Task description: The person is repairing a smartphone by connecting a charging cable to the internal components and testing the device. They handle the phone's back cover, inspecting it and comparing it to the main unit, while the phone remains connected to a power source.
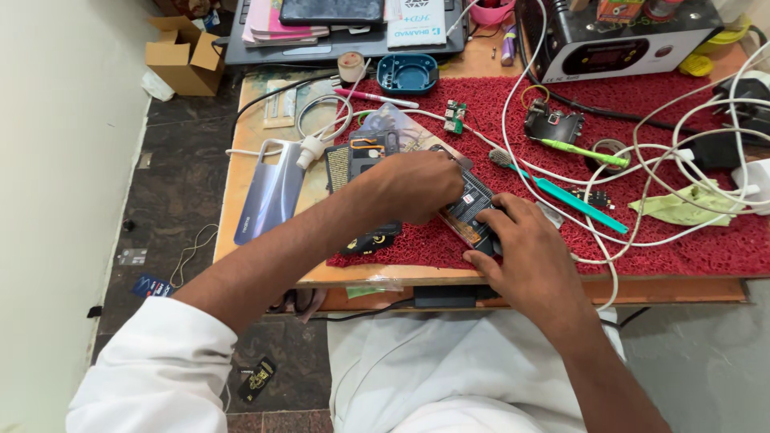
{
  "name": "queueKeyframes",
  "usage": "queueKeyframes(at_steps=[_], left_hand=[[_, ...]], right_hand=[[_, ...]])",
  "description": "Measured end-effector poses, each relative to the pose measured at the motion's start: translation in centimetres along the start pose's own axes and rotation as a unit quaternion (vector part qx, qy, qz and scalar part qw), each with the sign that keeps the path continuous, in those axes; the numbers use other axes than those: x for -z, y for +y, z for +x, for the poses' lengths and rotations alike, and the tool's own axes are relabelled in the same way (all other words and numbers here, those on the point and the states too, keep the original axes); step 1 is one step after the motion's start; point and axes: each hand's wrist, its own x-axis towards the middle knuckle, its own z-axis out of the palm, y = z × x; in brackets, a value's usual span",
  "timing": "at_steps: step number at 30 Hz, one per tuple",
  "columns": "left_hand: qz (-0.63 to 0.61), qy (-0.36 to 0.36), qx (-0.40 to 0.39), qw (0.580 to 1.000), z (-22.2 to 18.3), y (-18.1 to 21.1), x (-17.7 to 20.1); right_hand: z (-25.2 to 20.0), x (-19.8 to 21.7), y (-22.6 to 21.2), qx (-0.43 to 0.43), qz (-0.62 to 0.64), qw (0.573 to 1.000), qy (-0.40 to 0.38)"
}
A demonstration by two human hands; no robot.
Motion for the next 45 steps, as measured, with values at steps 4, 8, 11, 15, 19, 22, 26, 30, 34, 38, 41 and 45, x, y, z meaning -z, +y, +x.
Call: queueKeyframes(at_steps=[4,8,11,15,19,22,26,30,34,38,41,45], left_hand=[[-0.011,0.005,-0.032,0.999,-0.5,-0.2,-0.4],[-0.042,0.047,-0.056,0.996,-2.0,-0.2,-0.8],[-0.099,0.082,-0.051,0.990,-3.5,0.5,-0.8],[-0.200,0.073,0.024,0.977,-4.8,1.2,0.1],[-0.220,0.100,0.003,0.970,-4.8,1.5,0.3],[-0.224,0.122,-0.031,0.966,-4.8,1.2,-0.3],[-0.150,0.157,-0.048,0.975,-4.7,1.3,-1.3],[0.024,0.141,-0.007,0.990,-5.1,3.8,-2.2],[-0.024,0.155,0.015,0.987,-5.4,4.3,-2.7],[-0.138,0.204,0.017,0.969,-5.5,4.5,-3.0],[-0.241,0.282,-0.031,0.928,-6.1,4.5,-3.2],[-0.323,0.236,0.016,0.916,-6.4,4.3,-3.9]], right_hand=[[0.1,0.0,0.2,0.011,0.013,1.000,0.015],[0.3,-0.2,0.6,0.023,0.026,0.999,0.008],[0.6,-0.3,0.8,0.032,0.022,0.999,0.004],[0.8,-0.2,1.0,0.050,0.017,0.999,-0.008],[1.2,0.1,0.9,0.061,0.002,0.998,-0.022],[1.2,0.4,0.6,0.054,-0.040,0.997,-0.034],[1.4,0.9,0.3,0.053,-0.045,0.997,-0.044],[1.5,1.7,0.4,0.049,-0.042,0.997,-0.051],[1.6,1.6,0.5,0.072,-0.041,0.996,-0.040],[1.4,1.4,0.4,0.066,-0.048,0.996,-0.039],[1.4,1.3,0.4,0.063,-0.046,0.996,-0.039],[1.4,1.2,0.3,0.045,-0.057,0.996,-0.050]])
